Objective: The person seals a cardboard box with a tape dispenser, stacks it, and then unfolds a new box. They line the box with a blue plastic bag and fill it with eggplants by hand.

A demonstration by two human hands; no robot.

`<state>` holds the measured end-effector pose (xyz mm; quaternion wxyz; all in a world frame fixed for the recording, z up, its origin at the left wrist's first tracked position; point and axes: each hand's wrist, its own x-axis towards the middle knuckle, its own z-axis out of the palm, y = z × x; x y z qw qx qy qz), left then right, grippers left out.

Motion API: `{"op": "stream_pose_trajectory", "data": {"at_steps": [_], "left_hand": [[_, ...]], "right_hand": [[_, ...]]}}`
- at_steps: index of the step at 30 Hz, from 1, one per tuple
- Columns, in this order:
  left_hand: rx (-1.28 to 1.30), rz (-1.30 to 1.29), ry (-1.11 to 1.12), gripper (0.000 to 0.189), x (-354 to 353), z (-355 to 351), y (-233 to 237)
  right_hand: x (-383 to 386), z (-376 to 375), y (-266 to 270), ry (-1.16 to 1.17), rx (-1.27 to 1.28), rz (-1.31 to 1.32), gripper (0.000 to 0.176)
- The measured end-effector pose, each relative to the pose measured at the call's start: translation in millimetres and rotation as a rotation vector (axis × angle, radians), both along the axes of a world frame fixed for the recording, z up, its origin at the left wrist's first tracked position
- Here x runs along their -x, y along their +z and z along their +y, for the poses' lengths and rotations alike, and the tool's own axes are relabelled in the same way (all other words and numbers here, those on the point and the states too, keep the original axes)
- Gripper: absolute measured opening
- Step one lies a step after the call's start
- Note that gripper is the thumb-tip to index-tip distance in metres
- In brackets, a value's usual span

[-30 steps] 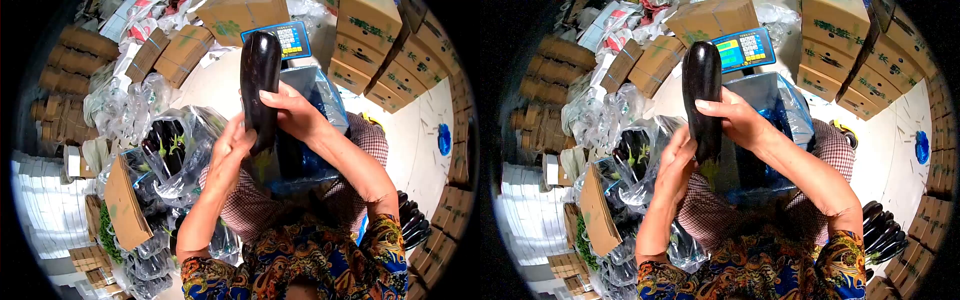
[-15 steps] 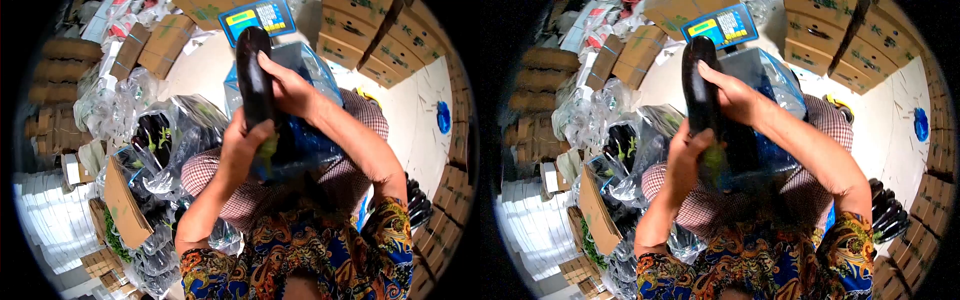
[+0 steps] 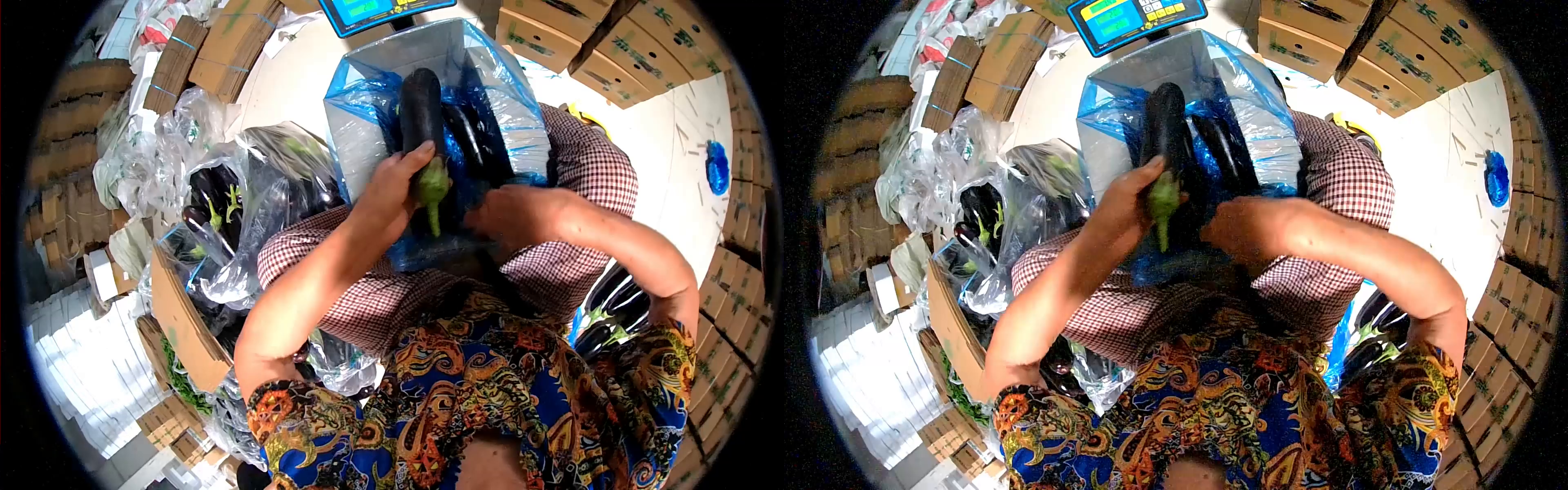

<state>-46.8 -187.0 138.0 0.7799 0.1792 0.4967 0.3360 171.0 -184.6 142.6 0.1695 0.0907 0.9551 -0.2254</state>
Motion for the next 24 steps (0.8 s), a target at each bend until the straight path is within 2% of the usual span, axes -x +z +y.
{"op": "stream_pose_trajectory", "data": {"at_steps": [1, 2, 5, 8, 11, 12, 13, 15, 17, 19, 21, 23, 24], "left_hand": [[0.005, 0.042, 0.006, 0.030, -9.6, 5.2, -8.8], [0.056, 0.096, 0.036, 0.033, -18.6, 10.4, -18.4], [0.014, 0.232, 0.038, 0.048, -41.5, 21.9, -69.2], [-0.176, 0.545, -0.149, 0.071, -62.0, 18.3, -99.8], [-0.384, 0.913, -0.386, 0.088, -91.1, 11.0, -149.4], [-0.369, 0.956, -0.480, 0.096, -95.0, 9.4, -168.6], [-0.427, 0.886, -0.527, 0.104, -90.4, 14.2, -177.7], [-0.280, 0.921, -0.650, 0.094, -88.3, 24.9, -179.4], [-0.360, 0.954, -0.647, 0.081, -89.6, 24.1, -194.0], [-0.546, 0.962, -0.577, 0.070, -102.9, 20.1, -215.8], [-0.816, 0.917, -0.424, 0.060, -118.1, 16.5, -253.9], [-1.110, 0.764, -0.203, 0.053, -133.3, 17.5, -302.0], [-1.008, 0.888, -0.450, 0.050, -119.9, 15.2, -272.0]], "right_hand": [[13.2, -1.6, 35.0, -0.193, 0.200, -0.153, 0.028], [15.8, -0.8, 40.1, -0.296, 0.233, -0.211, 0.022], [10.1, -2.0, 34.2, -0.263, 0.194, -0.246, 0.016], [8.6, -5.0, 42.0, -0.427, 0.301, -0.209, 0.017], [2.0, -3.5, 38.2, -0.491, 0.402, -0.121, 0.020], [3.5, -0.7, 39.7, -0.504, 0.394, -0.185, 0.020], [5.5, 5.1, 43.4, -0.515, 0.384, -0.247, 0.021], [8.5, 17.4, 36.3, -0.534, 0.319, -0.301, 0.022], [10.5, 31.3, 7.6, -0.532, 0.215, -0.275, 0.023], [32.2, 51.0, 4.6, -0.531, 0.189, -0.213, 0.035], [51.7, 61.1, -18.6, -0.428, -0.108, -0.268, 0.038], [47.7, 69.2, -61.0, -0.391, -0.305, -0.105, 0.040], [36.5, 75.3, -70.4, -0.327, -0.314, 0.054, 0.039]]}}
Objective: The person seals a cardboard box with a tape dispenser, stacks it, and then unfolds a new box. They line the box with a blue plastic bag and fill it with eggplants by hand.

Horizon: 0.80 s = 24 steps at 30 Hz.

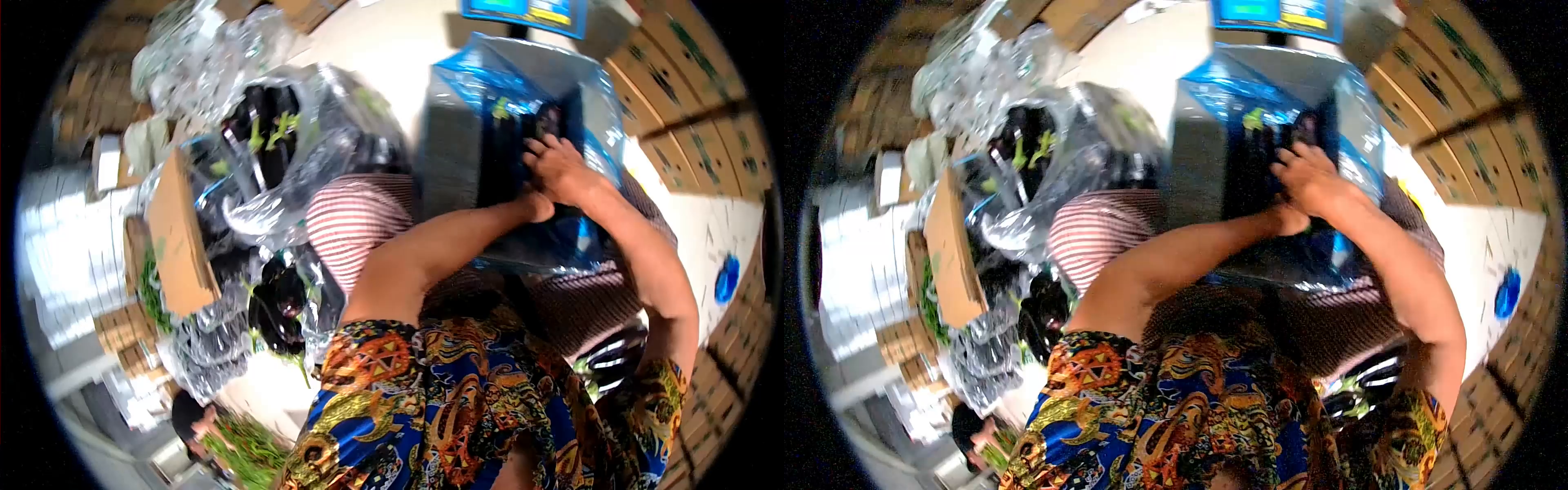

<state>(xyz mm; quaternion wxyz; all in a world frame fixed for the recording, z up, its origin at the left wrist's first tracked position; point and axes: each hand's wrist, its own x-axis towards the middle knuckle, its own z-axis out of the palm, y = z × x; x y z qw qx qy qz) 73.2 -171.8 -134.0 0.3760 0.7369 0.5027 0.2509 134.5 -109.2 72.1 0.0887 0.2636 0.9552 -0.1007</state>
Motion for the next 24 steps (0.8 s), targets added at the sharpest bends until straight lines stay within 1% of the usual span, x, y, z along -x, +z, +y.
{"op": "stream_pose_trajectory", "data": {"at_steps": [1, 2, 3, 4, 5, 6, 7, 8, 9, 10, 11, 12, 13, 14, 15, 16, 17, 19, 21, 22, 23, 24], "left_hand": [[0.107, 0.235, -0.121, 0.048, 13.5, -2.3, 31.8], [0.059, 0.187, -0.129, 0.049, 14.0, -6.7, 10.1], [0.099, 0.156, -0.188, 0.048, 21.0, -6.9, 26.3], [0.142, 0.125, -0.246, 0.048, 29.3, -6.7, 47.2], [0.290, 0.107, -0.357, 0.044, 51.7, -9.0, 127.4], [0.235, 0.096, -0.516, 0.038, 70.1, -7.0, 171.4], [0.223, 0.130, -0.625, 0.034, 91.7, -4.5, 217.5], [0.185, 0.158, -0.617, 0.035, 110.8, -4.4, 253.1], [0.214, 0.022, -0.477, 0.034, 139.1, -7.8, 292.2], [0.357, 0.021, -0.366, 0.035, 169.0, -3.5, 331.2], [0.067, -0.039, -0.303, 0.036, 194.0, 2.0, 313.2], [0.220, -0.034, -0.144, 0.036, 216.9, 5.3, 338.3], [0.380, -0.128, 0.056, 0.035, 234.4, 12.3, 340.0], [0.331, -0.069, 0.365, 0.037, 245.1, 6.7, 347.3], [0.257, -0.044, 0.379, 0.038, 260.4, 3.1, 344.8], [0.334, -0.140, 0.431, 0.038, 275.7, -1.5, 338.6], [0.416, -0.229, 0.485, 0.037, 287.7, -6.7, 331.5], [0.481, -0.356, 0.605, 0.036, 299.8, -18.7, 315.9], [0.510, -0.366, 0.675, 0.035, 305.4, -25.7, 297.7], [0.530, -0.399, 0.660, 0.036, 309.4, -28.5, 286.4], [0.551, -0.431, 0.646, 0.037, 311.1, -30.7, 277.8], [0.550, -0.389, 0.650, 0.039, 306.7, -32.4, 277.1]], "right_hand": [[0.6, 0.7, -4.6, 0.016, -0.004, -0.113, 0.035], [-1.7, 14.3, -20.1, 0.268, 0.076, -0.365, 0.030], [-8.5, 12.2, -25.6, -0.036, 0.148, -0.307, 0.027], [-5.3, 11.0, -11.5, -0.082, 0.126, -0.343, 0.029], [-11.5, 12.0, -15.8, -0.063, 0.099, -0.412, 0.034], [-11.3, 9.0, -9.4, -0.055, 0.109, -0.376, 0.037], [-12.3, 7.2, -2.6, -0.050, 0.118, -0.341, 0.042], [-10.0, 5.0, 0.2, -0.044, 0.113, -0.297, 0.041], [-8.0, 0.5, 3.6, -0.042, 0.112, -0.254, 0.041], [-15.5, -4.7, 7.0, -0.056, 0.115, -0.220, 0.041], [-38.2, -5.5, -22.3, 0.034, -0.051, -0.024, 0.034], [-42.5, -0.8, -24.8, 0.057, 0.035, -0.300, 0.039], [-72.3, -4.8, -50.8, 0.113, -0.040, 0.006, 0.026], [-90.0, -7.9, -67.3, 0.175, -0.120, -0.055, 0.022], [-106.8, -11.6, -81.9, 0.239, -0.202, -0.113, 0.019], [-125.5, -15.5, -98.7, 0.303, -0.283, -0.166, 0.017], [-103.8, -25.5, -81.6, 0.120, -0.031, -0.216, 0.020], [-70.7, -35.7, -19.0, -0.063, 0.173, -0.304, 0.021], [-59.6, -37.8, -8.7, -0.272, 0.253, -0.356, 0.028], [-55.9, -37.9, -7.2, -0.373, 0.288, -0.378, 0.032], [-53.1, -39.2, -6.2, -0.419, 0.254, -0.340, 0.039], [-50.6, -41.0, -5.4, -0.462, 0.220, -0.303, 0.046]]}}
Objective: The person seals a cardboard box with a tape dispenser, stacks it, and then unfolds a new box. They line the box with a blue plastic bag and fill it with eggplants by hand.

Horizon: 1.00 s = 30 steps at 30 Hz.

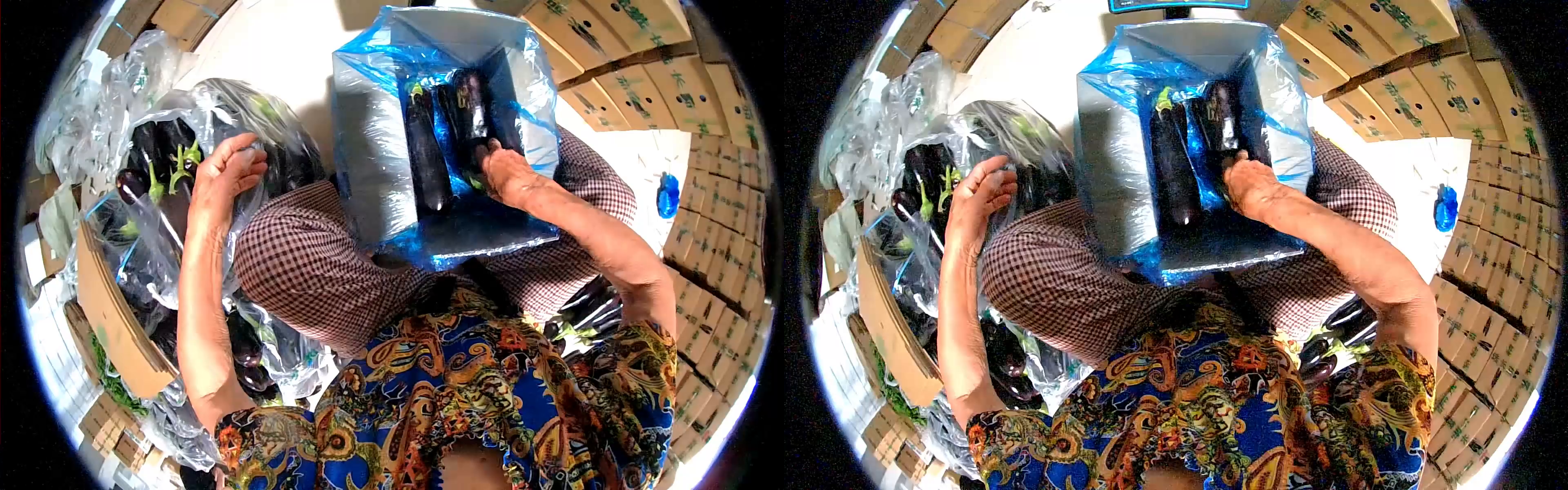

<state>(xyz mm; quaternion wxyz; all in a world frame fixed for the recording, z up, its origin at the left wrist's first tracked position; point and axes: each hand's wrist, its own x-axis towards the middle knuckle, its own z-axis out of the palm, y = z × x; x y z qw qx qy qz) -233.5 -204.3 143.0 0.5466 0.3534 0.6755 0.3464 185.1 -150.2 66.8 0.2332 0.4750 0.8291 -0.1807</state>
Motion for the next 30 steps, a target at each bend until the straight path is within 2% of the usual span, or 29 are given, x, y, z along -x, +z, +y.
{"op": "stream_pose_trajectory", "data": {"at_steps": [1, 2, 6, 7, 8, 10, 11, 13, 14, 17, 18, 23, 25, 26, 27, 29, 30], "left_hand": [[-0.005, 0.001, -0.033, 0.040, -0.1, -1.4, -3.6], [0.006, 0.042, -0.029, 0.040, -3.6, -1.9, -3.9], [-0.029, 0.070, -0.021, 0.040, -4.1, -5.6, -13.1], [-0.042, 0.066, -0.017, 0.039, -4.4, -6.8, -14.5], [-0.047, 0.088, -0.021, 0.038, -7.1, -7.8, -13.5], [-0.066, 0.082, -0.027, 0.037, -5.8, -8.8, -17.4], [-0.075, 0.082, -0.028, 0.037, -7.1, -8.9, -18.0], [-0.089, 0.120, -0.019, 0.036, -12.3, -10.3, -13.8], [-0.091, 0.138, -0.014, 0.036, -13.8, -10.8, -12.6], [-0.088, 0.155, 0.018, 0.035, -18.0, -14.1, -11.0], [-0.092, 0.155, 0.031, 0.035, -19.8, -13.1, -10.6], [-0.132, 0.138, 0.059, 0.031, -25.0, -11.3, -0.3], [-0.162, 0.096, 0.100, 0.030, -30.5, -13.8, 12.2], [-0.201, 0.073, 0.116, 0.029, -35.2, -13.7, 22.2], [-0.220, 0.055, 0.102, 0.029, -39.0, -12.2, 31.7], [-0.268, 0.019, 0.078, 0.029, -47.0, -7.4, 50.0], [-0.272, 0.014, 0.033, 0.029, -52.9, -2.6, 57.8]], "right_hand": [[1.4, -0.4, 0.1, -0.037, -0.043, 0.022, 0.053], [1.2, 4.3, -8.0, -0.107, -0.017, -0.014, 0.069], [11.8, 20.9, -18.5, -0.455, 0.018, 0.025, 0.079], [15.9, 21.4, -23.0, -0.475, -0.097, 0.016, 0.074], [5.5, 30.1, -44.1, -0.556, -0.061, 0.035, 0.069], [21.0, 38.6, -18.6, -0.593, 0.028, 0.032, 0.052], [23.6, 40.1, -13.8, -0.490, 0.042, 0.010, 0.053], [28.4, 32.7, -31.7, -0.384, -0.013, -0.053, 0.060], [17.4, 24.9, -73.2, -0.318, -0.240, -0.012, 0.061], [20.5, 30.9, -60.5, -0.401, 0.022, 0.088, 0.072], [25.5, 35.4, -61.0, -0.540, 0.027, 0.057, 0.077], [15.6, 44.5, -54.0, -0.615, 0.096, 0.213, 0.064], [15.2, 54.4, -24.9, -0.763, 0.320, 0.345, 0.059], [9.8, 55.7, -26.3, -0.889, 0.496, 0.500, 0.053], [12.8, 53.9, 3.7, -0.975, 0.703, 0.625, 0.046], [5.4, 52.9, 16.0, -1.075, 0.794, 0.739, 0.043], [4.8, 48.6, 26.5, -1.095, 0.881, 0.880, 0.040]]}}
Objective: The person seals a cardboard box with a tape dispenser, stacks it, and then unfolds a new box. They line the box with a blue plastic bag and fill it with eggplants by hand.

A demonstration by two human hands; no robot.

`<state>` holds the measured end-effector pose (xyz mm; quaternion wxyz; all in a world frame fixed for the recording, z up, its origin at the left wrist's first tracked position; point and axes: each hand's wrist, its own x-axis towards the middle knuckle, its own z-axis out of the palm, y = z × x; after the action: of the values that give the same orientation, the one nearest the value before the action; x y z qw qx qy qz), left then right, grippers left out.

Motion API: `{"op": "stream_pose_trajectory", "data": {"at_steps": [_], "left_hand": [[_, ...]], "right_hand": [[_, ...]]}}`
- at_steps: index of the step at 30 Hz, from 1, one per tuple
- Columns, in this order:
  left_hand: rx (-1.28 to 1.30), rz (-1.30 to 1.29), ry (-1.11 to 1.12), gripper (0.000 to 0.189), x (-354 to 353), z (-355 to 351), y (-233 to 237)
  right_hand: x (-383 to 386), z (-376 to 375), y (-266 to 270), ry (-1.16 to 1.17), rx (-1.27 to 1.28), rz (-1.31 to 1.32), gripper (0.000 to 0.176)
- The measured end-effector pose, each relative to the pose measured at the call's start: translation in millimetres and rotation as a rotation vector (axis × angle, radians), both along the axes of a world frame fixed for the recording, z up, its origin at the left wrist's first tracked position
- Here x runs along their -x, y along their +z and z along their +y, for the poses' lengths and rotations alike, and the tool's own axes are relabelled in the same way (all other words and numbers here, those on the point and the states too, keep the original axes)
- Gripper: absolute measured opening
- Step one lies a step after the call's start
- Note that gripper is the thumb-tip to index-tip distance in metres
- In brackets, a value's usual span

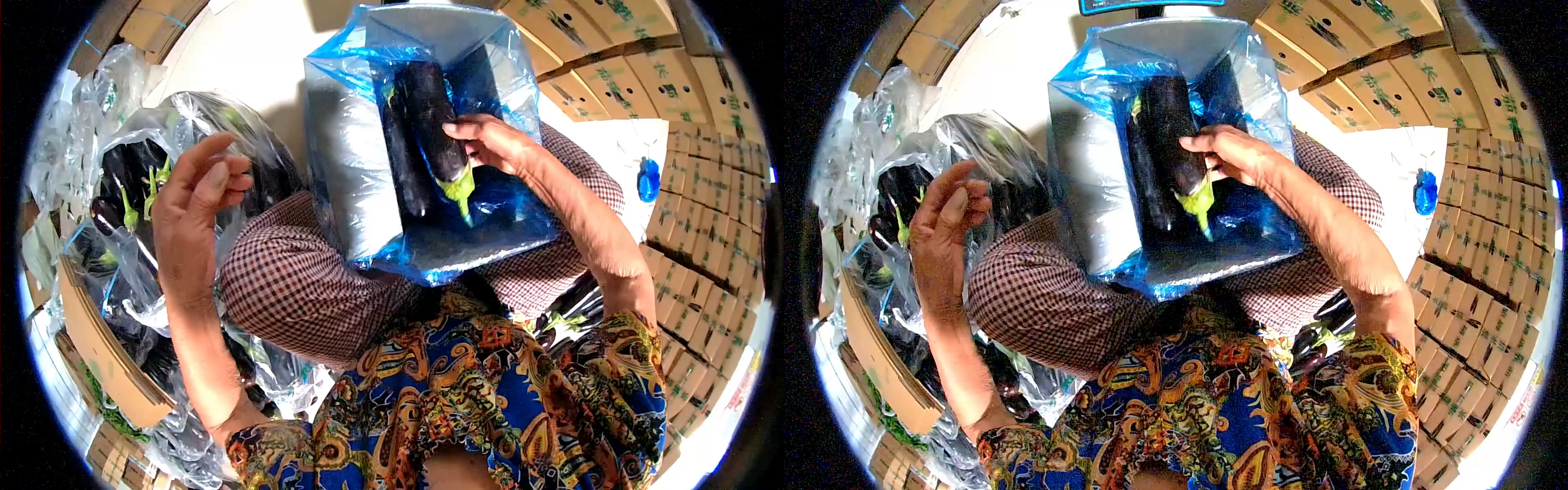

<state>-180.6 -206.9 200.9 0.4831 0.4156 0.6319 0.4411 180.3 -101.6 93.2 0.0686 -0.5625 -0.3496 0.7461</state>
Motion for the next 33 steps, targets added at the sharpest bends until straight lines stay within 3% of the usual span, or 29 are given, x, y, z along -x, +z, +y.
{"op": "stream_pose_trajectory", "data": {"at_steps": [3, 4, 7, 10, 11, 14, 15, 16, 17, 19, 20, 23, 27, 29, 31, 33], "left_hand": [[0.057, 0.002, -0.196, 0.029, -27.6, 13.7, 21.4], [0.077, -0.007, -0.323, 0.038, -32.0, 20.4, 23.3], [0.068, 0.032, -0.462, 0.051, -58.7, 37.4, 14.6], [0.012, -0.078, -0.559, 0.078, -90.0, 53.0, -2.8], [-0.111, -0.293, -0.553, 0.067, -108.0, 56.1, -6.8], [-0.178, -0.277, -0.429, 0.044, -110.3, 58.8, 2.5], [-0.123, -0.404, -0.434, 0.041, -103.3, 54.5, 11.8], [-0.163, -0.381, -0.405, 0.038, -94.9, 51.6, 15.4], [-0.196, -0.348, -0.355, 0.034, -82.2, 46.8, 17.2], [-0.410, -0.622, -0.330, 0.029, -45.9, 37.3, 25.9], [-0.481, -0.494, -0.220, 0.026, -14.1, 27.4, 28.3], [-0.708, -0.567, 0.041, 0.025, 70.2, -58.3, 76.5], [-0.541, -0.052, 0.746, 0.027, 147.4, -238.0, 95.8], [-0.482, 0.201, 1.028, 0.032, 150.8, -329.3, 89.6], [-0.401, 0.012, 1.195, 0.041, 135.9, -409.1, 63.5], [-0.243, 0.060, 1.412, 0.041, 131.4, -507.1, 8.4]], "right_hand": [[-4.7, -17.2, 33.9, -0.018, -0.102, 0.195, 0.029], [-3.1, -24.7, 45.1, -0.034, -0.182, 0.240, 0.028], [3.5, -32.3, 74.3, 0.004, -0.420, 0.430, 0.042], [19.1, -34.4, 100.2, 0.057, -0.555, 0.484, 0.052], [22.4, -32.3, 104.2, 0.106, -0.560, 0.505, 0.052], [38.2, -31.3, 118.1, 0.091, -0.762, 0.375, 0.057], [46.7, -35.0, 120.8, 0.056, -0.832, 0.360, 0.059], [52.1, -38.5, 124.2, 0.107, -0.922, 0.207, 0.060], [64.7, -43.8, 133.1, 0.105, -0.929, 0.246, 0.062], [83.4, -50.4, 139.5, 0.194, -0.877, 0.215, 0.058], [89.1, -51.9, 137.5, 0.231, -0.777, 0.187, 0.056], [90.1, -46.6, 105.5, 0.553, -0.674, 0.062, 0.052], [67.0, -44.2, 28.4, 0.699, -0.533, -0.146, 0.037], [36.0, -28.3, -14.1, 0.864, -0.550, 0.094, 0.033], [36.2, -29.9, -26.3, 0.994, -0.661, 0.105, 0.030], [47.1, -37.0, -26.8, 1.046, -0.671, 0.157, 0.028]]}}
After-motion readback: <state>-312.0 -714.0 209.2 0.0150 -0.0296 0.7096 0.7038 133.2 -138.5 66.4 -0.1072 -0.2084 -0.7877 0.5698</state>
